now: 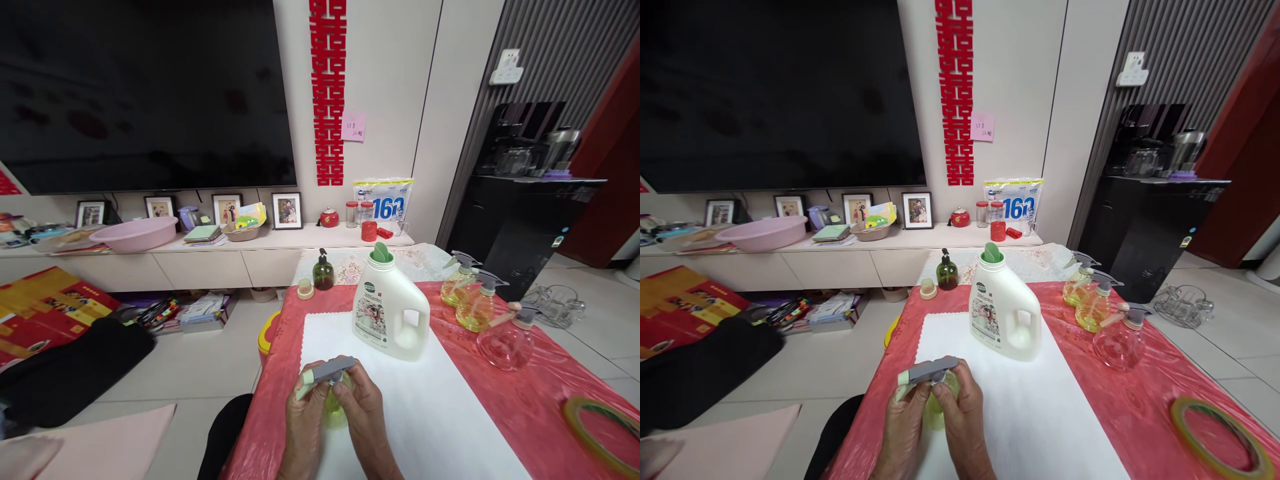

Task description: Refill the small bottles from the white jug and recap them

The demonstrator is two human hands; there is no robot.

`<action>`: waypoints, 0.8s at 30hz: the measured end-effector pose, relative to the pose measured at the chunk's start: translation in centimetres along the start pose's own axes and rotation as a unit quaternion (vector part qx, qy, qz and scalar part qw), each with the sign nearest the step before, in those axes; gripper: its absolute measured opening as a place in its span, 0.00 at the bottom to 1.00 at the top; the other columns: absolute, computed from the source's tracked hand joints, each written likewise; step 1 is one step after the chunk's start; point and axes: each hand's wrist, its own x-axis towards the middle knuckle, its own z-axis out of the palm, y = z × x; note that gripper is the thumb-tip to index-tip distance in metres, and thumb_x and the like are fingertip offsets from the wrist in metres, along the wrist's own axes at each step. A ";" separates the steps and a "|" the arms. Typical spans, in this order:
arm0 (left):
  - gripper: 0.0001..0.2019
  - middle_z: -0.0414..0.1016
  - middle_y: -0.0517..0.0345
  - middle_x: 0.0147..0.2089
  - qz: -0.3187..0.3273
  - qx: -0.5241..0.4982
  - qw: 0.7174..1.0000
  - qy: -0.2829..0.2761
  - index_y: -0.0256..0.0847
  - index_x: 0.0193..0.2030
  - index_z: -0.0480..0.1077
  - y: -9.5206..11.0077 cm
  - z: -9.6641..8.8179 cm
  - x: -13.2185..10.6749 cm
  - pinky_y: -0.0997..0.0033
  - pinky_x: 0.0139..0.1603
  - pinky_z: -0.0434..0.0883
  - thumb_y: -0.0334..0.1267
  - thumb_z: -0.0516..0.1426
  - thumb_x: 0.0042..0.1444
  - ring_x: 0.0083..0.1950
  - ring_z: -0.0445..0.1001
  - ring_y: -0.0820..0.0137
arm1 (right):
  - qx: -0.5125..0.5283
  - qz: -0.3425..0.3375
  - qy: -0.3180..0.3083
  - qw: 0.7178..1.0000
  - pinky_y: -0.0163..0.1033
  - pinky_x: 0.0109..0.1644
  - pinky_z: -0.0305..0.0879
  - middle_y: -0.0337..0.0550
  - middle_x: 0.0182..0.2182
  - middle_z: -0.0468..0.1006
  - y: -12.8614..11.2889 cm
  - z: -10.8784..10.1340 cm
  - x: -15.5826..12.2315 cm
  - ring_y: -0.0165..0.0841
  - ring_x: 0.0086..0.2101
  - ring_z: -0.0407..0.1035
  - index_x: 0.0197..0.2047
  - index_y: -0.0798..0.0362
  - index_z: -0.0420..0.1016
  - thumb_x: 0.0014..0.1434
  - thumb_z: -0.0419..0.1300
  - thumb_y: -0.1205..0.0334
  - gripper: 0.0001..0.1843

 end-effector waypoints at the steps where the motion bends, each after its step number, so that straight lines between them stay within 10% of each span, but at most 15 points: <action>1: 0.21 0.83 0.53 0.32 -0.013 -0.010 1.000 0.001 0.39 0.35 0.80 -0.1 0.0 0.0 0.62 0.39 0.80 0.52 0.72 0.38 0.36 0.82 0.58 | 0.001 0.002 0.001 1.000 0.33 0.51 0.69 0.46 0.45 0.72 0.1 0.0 0.0 0.34 0.46 0.69 0.51 0.56 0.73 0.70 0.58 0.50 0.17; 24: 0.26 0.81 0.45 0.48 0.037 0.065 0.997 0.000 0.38 0.48 0.74 -0.6 -0.5 -1.2 0.62 0.50 0.78 0.51 0.69 0.45 0.51 0.80 0.55 | -0.129 -0.132 0.098 0.978 0.24 0.47 0.69 0.39 0.44 0.72 0.1 1.5 0.4 0.25 0.44 0.70 0.48 0.53 0.72 0.60 0.56 0.68 0.13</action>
